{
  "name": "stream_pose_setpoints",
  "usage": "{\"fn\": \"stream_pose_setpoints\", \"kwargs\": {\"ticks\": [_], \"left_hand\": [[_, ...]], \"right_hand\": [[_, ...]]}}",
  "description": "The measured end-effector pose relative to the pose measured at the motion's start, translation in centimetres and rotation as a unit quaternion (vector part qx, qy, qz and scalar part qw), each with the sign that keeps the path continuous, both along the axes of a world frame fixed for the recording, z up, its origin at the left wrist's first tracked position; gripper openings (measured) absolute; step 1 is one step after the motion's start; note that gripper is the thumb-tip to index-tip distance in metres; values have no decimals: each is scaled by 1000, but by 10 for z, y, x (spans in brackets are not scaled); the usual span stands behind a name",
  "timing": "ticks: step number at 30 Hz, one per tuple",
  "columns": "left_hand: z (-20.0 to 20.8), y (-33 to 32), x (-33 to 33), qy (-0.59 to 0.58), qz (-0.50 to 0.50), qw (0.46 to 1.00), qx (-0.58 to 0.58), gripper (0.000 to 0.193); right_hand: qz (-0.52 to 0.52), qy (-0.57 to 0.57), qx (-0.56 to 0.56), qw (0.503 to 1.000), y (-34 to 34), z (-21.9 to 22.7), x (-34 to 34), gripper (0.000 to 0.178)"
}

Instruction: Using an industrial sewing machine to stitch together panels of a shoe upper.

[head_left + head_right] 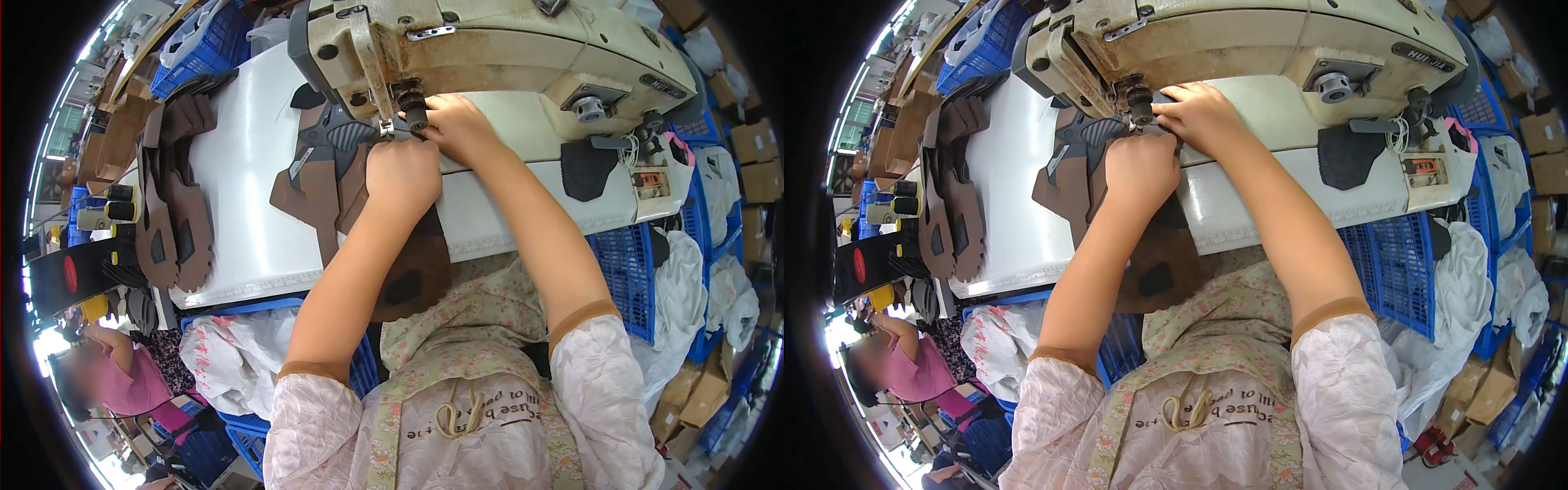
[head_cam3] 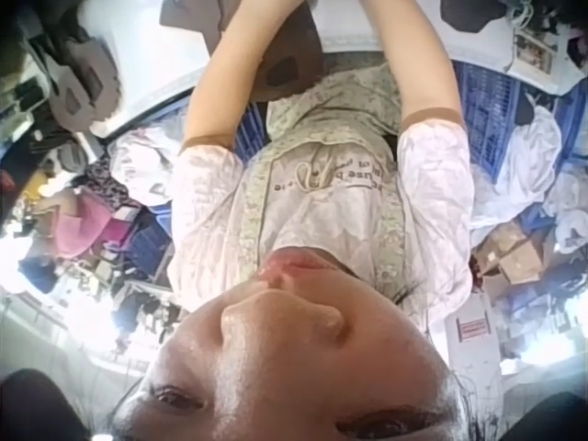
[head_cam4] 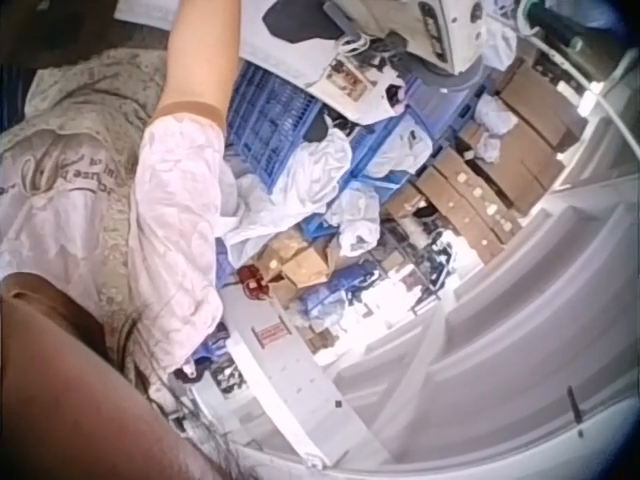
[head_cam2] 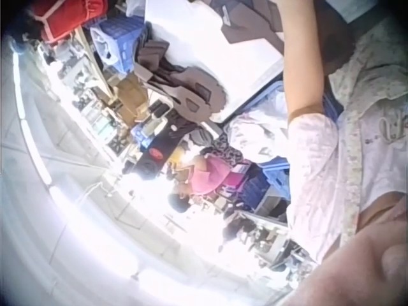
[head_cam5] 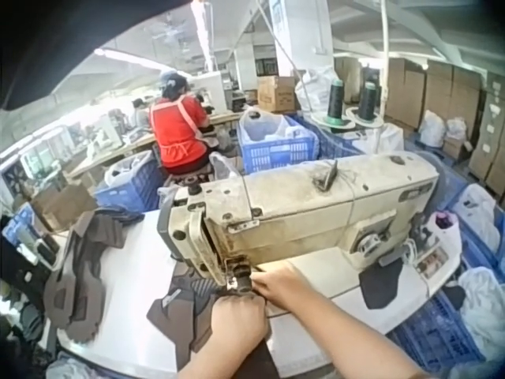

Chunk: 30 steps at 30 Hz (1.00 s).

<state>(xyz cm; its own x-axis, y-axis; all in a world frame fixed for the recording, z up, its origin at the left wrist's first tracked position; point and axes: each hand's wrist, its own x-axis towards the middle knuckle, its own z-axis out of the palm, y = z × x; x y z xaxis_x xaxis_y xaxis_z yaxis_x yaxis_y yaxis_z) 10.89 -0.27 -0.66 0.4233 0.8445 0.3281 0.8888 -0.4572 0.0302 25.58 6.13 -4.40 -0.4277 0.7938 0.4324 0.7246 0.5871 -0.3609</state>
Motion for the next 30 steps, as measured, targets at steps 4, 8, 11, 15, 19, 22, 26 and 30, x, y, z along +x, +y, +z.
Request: {"fn": "stream_pose_setpoints", "kwargs": {"ticks": [4, 8, 11, 15, 19, 22, 26, 30], "left_hand": [[-4, 0, 0, -5, -3, 1000, 19, 7], [-5, -1, 1, -19, -17, 1000, 13, 7], [-8, -1, 1, -24, -9, 1000, 4, 6], [0, -7, 0, -36, 5, 999, -40, 7], [13, -39, -7, -141, -28, 990, -16, 29], [21, -95, -15, -174, 26, 981, -86, 86], [20, -157, -36, -101, 70, 972, -201, 97], [79, -158, -80, -38, 118, 979, -165, 79]], "right_hand": [[-10, 16, -8, 1000, -2, -3, -1, 23], [-7, 13, -30, 999, 0, -5, 2, 24], [-7, 1, -49, 999, -2, 2, 2, 24], [-11, -11, -65, 998, -3, 4, 1, 25], [-7, -1, -49, 999, -2, 0, 2, 25], [0, 19, -53, 998, -2, -2, 5, 24], [-15, 16, -20, 1000, -5, -3, 2, 23], [-25, -19, 41, 999, -14, 2, -2, 22]]}}
